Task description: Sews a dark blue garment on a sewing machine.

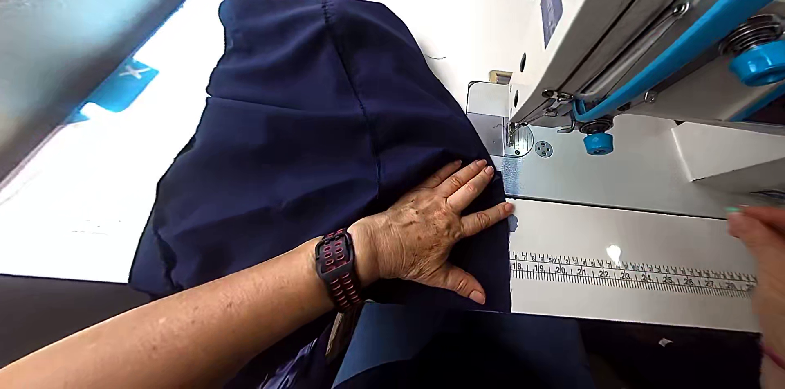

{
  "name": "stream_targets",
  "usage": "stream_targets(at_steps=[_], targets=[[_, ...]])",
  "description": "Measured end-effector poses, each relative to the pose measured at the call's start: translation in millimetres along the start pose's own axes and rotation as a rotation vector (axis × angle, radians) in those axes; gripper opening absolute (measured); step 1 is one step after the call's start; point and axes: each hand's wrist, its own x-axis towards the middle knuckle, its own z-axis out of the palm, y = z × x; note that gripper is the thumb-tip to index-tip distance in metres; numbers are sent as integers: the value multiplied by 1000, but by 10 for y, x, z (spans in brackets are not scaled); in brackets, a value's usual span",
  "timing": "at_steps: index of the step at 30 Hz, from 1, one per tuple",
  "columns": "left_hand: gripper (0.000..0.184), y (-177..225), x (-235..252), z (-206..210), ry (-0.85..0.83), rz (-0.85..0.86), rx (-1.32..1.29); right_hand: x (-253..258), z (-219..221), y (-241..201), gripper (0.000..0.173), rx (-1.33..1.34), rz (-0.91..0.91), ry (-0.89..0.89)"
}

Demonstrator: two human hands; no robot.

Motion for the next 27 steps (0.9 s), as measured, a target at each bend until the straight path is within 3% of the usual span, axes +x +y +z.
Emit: stream_targets(at_steps=[4, 9, 18, 27], targets=[[98, -2, 5, -12, 11, 2, -3, 135, 1045, -482, 13, 64, -262, -285], [98, 3, 11, -5, 20, -5, -1, 413, 1688, -768, 14, 61, -490, -398], [98, -2, 7, 5, 28, -6, -27, 441, 1749, -791, 15, -13, -547, -425], [97, -5, 9, 13, 49, -6, -50, 452, 1733, -889, 20, -200, -752, -449]])
